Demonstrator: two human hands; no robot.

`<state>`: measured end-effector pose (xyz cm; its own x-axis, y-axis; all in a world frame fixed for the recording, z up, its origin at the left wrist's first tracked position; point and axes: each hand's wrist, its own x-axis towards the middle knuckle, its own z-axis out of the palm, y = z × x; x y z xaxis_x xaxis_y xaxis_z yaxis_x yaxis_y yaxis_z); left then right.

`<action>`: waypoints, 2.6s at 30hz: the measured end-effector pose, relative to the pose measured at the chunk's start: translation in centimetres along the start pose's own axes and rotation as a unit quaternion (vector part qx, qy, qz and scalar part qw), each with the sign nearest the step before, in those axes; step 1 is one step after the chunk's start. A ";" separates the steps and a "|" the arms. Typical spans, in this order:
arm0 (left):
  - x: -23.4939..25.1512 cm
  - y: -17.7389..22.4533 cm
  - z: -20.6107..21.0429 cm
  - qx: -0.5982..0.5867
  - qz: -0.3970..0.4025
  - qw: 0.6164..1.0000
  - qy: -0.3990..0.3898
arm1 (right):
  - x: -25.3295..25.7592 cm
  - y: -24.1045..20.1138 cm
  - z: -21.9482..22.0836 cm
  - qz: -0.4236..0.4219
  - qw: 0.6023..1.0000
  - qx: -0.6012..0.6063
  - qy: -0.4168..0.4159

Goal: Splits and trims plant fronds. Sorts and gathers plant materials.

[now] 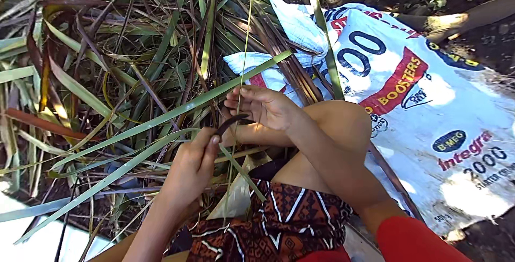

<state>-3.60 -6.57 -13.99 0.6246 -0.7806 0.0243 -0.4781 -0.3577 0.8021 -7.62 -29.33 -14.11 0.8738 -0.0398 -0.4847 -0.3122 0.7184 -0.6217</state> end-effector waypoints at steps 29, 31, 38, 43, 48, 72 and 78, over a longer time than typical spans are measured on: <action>-4.3 0.7 0.3 0.033 -0.031 0.996 -0.074 | -0.8 4.2 0.1 -0.021 0.984 -0.090 -0.151; -4.9 1.5 1.5 0.055 -0.021 0.990 -0.128 | 0.1 2.0 -0.9 -0.079 0.985 -0.114 -0.098; -5.3 0.6 1.8 0.032 -0.033 0.951 -0.307 | 1.4 -3.5 -5.1 -0.220 0.975 0.016 0.014; -3.1 0.5 -0.7 -0.019 -0.008 0.994 -0.110 | 1.0 0.0 -2.0 -0.167 0.981 0.003 -0.096; -0.3 2.0 -0.7 -0.003 -0.011 1.000 -0.012 | 0.6 2.8 0.2 -0.080 0.979 0.042 -0.180; -4.4 2.8 7.0 0.062 -0.016 0.987 -0.146 | 2.3 -1.0 -4.1 -0.123 0.918 0.346 -0.149; -3.9 4.4 5.6 0.090 -0.099 0.924 -0.357 | -1.0 -2.7 0.5 -0.207 0.914 0.347 0.042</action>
<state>-11.61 -7.95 -13.95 0.1743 -0.8070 -0.5642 -0.5339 -0.5589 0.6345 -7.46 -30.89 -11.58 0.8224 -0.4407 -0.3599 0.3759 0.8956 -0.2378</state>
